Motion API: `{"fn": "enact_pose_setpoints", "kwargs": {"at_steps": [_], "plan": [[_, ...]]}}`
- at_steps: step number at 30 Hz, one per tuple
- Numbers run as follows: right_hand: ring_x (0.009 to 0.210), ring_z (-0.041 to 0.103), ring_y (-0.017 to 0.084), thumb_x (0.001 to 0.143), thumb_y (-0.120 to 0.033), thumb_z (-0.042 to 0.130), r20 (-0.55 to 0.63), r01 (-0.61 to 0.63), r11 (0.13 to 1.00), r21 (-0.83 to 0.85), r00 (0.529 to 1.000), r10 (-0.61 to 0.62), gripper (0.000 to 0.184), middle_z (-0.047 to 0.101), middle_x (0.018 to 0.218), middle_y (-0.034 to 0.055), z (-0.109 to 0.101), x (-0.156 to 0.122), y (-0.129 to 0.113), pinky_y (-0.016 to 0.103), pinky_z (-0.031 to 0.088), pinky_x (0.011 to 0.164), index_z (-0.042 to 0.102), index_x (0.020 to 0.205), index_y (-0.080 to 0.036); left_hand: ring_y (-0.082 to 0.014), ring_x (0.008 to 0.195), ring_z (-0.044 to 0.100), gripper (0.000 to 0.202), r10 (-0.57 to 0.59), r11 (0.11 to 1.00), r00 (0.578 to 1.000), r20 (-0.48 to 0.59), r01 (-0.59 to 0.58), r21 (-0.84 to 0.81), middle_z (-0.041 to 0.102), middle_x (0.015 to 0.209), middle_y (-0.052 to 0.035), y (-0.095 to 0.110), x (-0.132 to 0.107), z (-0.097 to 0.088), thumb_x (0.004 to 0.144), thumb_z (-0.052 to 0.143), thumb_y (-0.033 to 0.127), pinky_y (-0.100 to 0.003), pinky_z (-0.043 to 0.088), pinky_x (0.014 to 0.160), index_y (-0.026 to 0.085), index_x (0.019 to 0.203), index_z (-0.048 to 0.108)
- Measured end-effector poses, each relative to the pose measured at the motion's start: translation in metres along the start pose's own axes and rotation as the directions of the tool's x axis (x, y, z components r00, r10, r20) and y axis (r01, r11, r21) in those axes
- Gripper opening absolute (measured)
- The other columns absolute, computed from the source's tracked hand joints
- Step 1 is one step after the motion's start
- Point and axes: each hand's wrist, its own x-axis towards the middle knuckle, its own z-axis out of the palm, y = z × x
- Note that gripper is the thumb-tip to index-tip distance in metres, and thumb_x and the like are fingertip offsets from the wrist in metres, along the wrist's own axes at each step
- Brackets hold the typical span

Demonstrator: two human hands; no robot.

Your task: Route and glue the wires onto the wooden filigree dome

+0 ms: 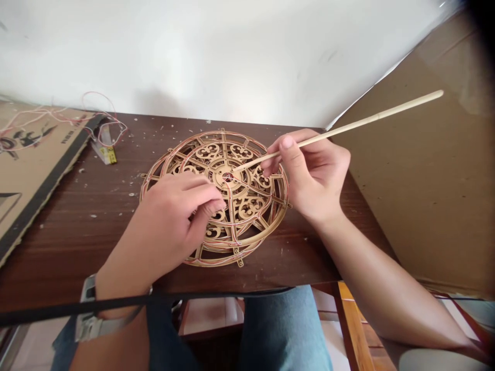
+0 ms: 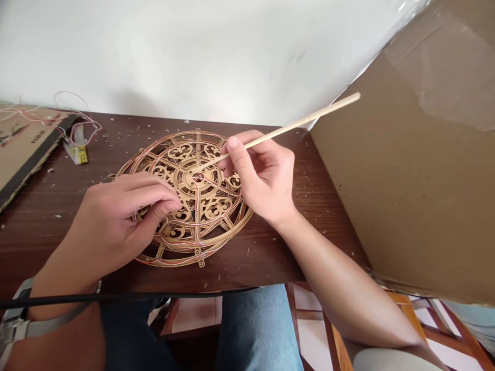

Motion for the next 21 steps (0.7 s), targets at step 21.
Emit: {"fn": "enact_pose_setpoints", "kwargs": {"at_steps": [21], "plan": [[0.062,0.071,0.012,0.112,-0.064,0.078,0.002,-0.030,0.999,-0.042,1.000,0.030,0.045,0.080,0.082,0.0010,0.000,0.002,0.001,0.030,0.061,0.059,0.077,0.093,-0.023,-0.0259,0.103,0.072,0.030,0.076,0.990,0.971,0.227,-0.102,0.101,0.077,0.109,-0.0050,0.007,0.002,0.017,0.115,0.050,0.014,-0.048,0.044,0.099,0.020,0.092,0.069]]}}
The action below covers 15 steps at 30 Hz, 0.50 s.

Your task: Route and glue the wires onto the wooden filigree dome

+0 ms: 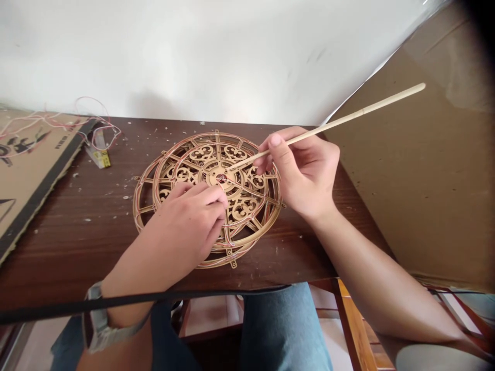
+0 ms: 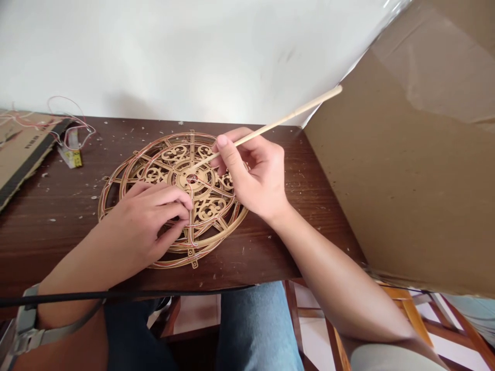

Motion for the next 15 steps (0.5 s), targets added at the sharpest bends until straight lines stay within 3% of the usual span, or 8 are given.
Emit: {"fn": "enact_pose_setpoints", "kwargs": {"at_steps": [6,11,15], "plan": [[0.060,0.070,0.012,0.111,-0.065,0.078,-0.004,0.008,1.000,0.009,1.000,-0.008,0.046,0.078,0.078,-0.0005,-0.001,0.002,0.000,0.030,0.059,0.058,0.077,0.092,-0.023,-0.0279,0.118,0.070,0.027,-0.077,0.994,0.997,0.007,0.077,-0.075,0.073,0.123,-0.0091,-0.004,-0.005,-0.002,0.121,0.042,0.021,-0.048,0.047,0.106,0.019,0.109,0.066],[0.062,0.071,0.012,0.111,-0.063,0.080,-0.021,0.029,0.999,0.029,0.999,-0.028,0.046,0.075,0.076,-0.0006,-0.001,0.003,0.001,0.029,0.059,0.057,0.077,0.090,-0.023,-0.0230,0.123,0.067,0.017,-0.108,0.989,0.994,-0.035,0.104,-0.101,0.071,0.130,-0.0060,-0.018,-0.015,-0.025,0.122,0.047,0.024,-0.042,0.045,0.108,0.023,0.117,0.062],[0.062,0.072,0.012,0.111,-0.062,0.080,-0.037,0.018,1.000,0.006,0.999,-0.018,0.045,0.077,0.077,-0.0004,-0.002,0.003,0.003,0.028,0.060,0.057,0.079,0.090,-0.023,-0.0212,0.116,0.068,0.022,-0.163,0.983,0.981,-0.103,0.153,-0.101,0.071,0.124,-0.0034,-0.017,-0.020,-0.045,0.122,0.043,0.024,-0.042,0.047,0.100,0.025,0.108,0.060]]}}
